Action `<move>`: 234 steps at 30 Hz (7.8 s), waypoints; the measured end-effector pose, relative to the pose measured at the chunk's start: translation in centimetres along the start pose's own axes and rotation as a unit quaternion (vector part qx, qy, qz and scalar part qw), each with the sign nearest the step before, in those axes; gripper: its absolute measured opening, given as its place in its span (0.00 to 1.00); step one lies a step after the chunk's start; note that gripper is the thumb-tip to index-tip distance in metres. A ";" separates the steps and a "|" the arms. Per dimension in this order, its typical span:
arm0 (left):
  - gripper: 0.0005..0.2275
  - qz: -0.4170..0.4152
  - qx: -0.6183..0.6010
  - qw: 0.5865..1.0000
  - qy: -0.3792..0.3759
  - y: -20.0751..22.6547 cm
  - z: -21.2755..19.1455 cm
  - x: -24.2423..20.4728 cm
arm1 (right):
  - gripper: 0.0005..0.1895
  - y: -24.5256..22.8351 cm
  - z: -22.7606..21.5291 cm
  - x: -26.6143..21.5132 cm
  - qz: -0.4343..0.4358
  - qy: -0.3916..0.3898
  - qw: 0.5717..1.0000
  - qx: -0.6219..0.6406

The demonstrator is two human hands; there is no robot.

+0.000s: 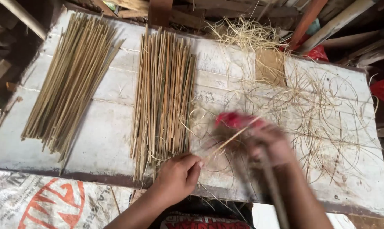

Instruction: Stripping individual bamboo sticks using a handheld tool to remove outer layers and smooth them.

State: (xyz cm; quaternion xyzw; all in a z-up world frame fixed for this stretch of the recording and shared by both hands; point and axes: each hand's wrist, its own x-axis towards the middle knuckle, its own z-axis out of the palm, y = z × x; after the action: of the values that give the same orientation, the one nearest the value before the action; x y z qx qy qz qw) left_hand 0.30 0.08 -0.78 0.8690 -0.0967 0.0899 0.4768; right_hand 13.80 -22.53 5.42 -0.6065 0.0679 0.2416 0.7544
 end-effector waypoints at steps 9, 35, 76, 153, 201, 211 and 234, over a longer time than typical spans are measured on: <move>0.07 -0.009 -0.024 0.999 -0.018 0.1 1.2 1.3 | 0.18 6.4 0.6 -1.6 0.097 -0.158 0.981 -0.062; 0.05 -0.173 -0.104 0.979 -0.029 2.1 -1.8 1.0 | 0.10 4.9 -3.3 0.6 -0.016 -0.010 0.995 -0.103; 0.06 -0.094 -0.088 0.991 0.020 0.4 -1.3 -1.1 | 0.14 7.7 0.8 -0.6 0.110 -0.335 0.934 0.059; 0.10 -0.331 0.457 0.826 -0.002 -18.9 -13.4 9.7 | 0.26 -1.7 -1.6 4.3 -0.055 -0.357 0.925 0.116; 0.08 0.013 0.017 0.998 0.066 1.9 1.6 0.7 | 0.08 7.3 0.7 -2.8 0.063 -0.191 0.979 -0.028; 0.04 0.037 -0.071 0.997 0.015 -0.5 -2.1 -2.8 | 0.17 -2.0 -14.4 2.9 -0.086 -0.020 0.995 0.044; 0.06 -0.073 -0.182 0.980 -0.020 1.0 1.1 0.7 | 0.11 26.7 -23.4 14.5 -0.161 -0.110 0.976 0.100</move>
State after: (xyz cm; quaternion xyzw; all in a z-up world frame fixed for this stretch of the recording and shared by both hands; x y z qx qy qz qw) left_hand 0.78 -1.47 -0.39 0.7741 -0.0575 0.0185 0.6301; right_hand 18.94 -36.66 -29.84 -0.5010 -0.0904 0.1741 0.8429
